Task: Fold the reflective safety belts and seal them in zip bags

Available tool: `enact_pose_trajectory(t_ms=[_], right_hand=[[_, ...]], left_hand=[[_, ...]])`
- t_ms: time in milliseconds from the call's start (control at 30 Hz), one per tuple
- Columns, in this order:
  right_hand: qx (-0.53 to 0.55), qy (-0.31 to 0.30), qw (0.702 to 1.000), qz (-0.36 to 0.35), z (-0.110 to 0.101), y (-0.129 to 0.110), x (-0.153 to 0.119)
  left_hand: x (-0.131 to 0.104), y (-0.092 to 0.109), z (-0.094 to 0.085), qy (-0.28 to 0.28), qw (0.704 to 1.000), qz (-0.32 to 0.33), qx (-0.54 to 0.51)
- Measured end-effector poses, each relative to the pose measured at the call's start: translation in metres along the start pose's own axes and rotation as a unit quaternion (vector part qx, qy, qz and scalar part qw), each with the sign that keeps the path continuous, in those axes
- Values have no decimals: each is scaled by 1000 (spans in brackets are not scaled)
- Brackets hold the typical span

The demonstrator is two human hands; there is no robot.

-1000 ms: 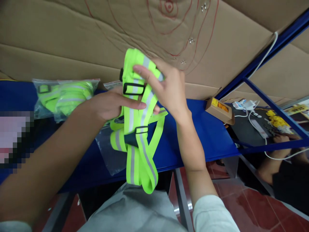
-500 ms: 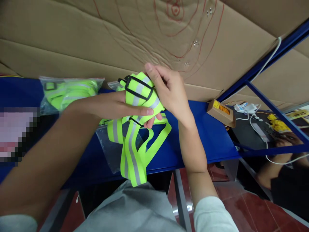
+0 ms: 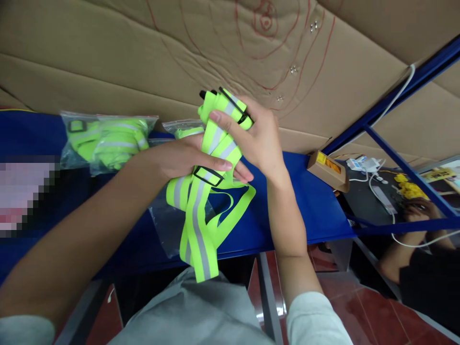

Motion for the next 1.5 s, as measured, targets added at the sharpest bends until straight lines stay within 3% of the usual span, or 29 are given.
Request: enact_pose_trajectory(t_ms=[233,433,600,700,833,867,1000,1067,1167,1267,1400,1500], right_hand=[[56,51,997,6,-6,-3,1],[203,-84,962,164,-6,0,-3],[185,-103,952,222,-5,8,-5],[141,-108,967,184,1,19,-2],[64,5,997,44,3,12,1],[39,-6,999,30,5,8,0],[-24,-165,986,20,18,-6,-6],[-32,-181,983,25,21,-6,-6],[-39,-160,985,51,21,-1,-3],[-67,-112,991,22,18,0,-2],[-44,-71,996,-8,18,-3,-1],[7,17,1000,-8,10,-3,1]], left_hand=[[-6,-2,-18,21,997,-19,73],[-6,4,-12,-48,974,-57,214],[-10,15,-10,-49,962,-46,266],[-12,19,-11,-39,960,-23,275],[-12,18,-19,46,961,-18,270],[-11,18,-20,48,961,-9,271],[-9,18,-20,47,967,21,250],[-9,15,-22,79,974,8,213],[-6,9,-25,118,984,14,132],[-3,5,-24,122,989,18,83],[-4,7,-23,126,987,-4,104],[-7,5,-24,128,981,-55,134]])
Point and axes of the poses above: each hand's wrist, its own x-axis towards the middle knuckle, its own z-axis out of the palm, y = z × x, the point moved 3 cm from there along x, towards the middle knuckle, and after that the axes turned 2 degrees about x, right-handed, at the moved point
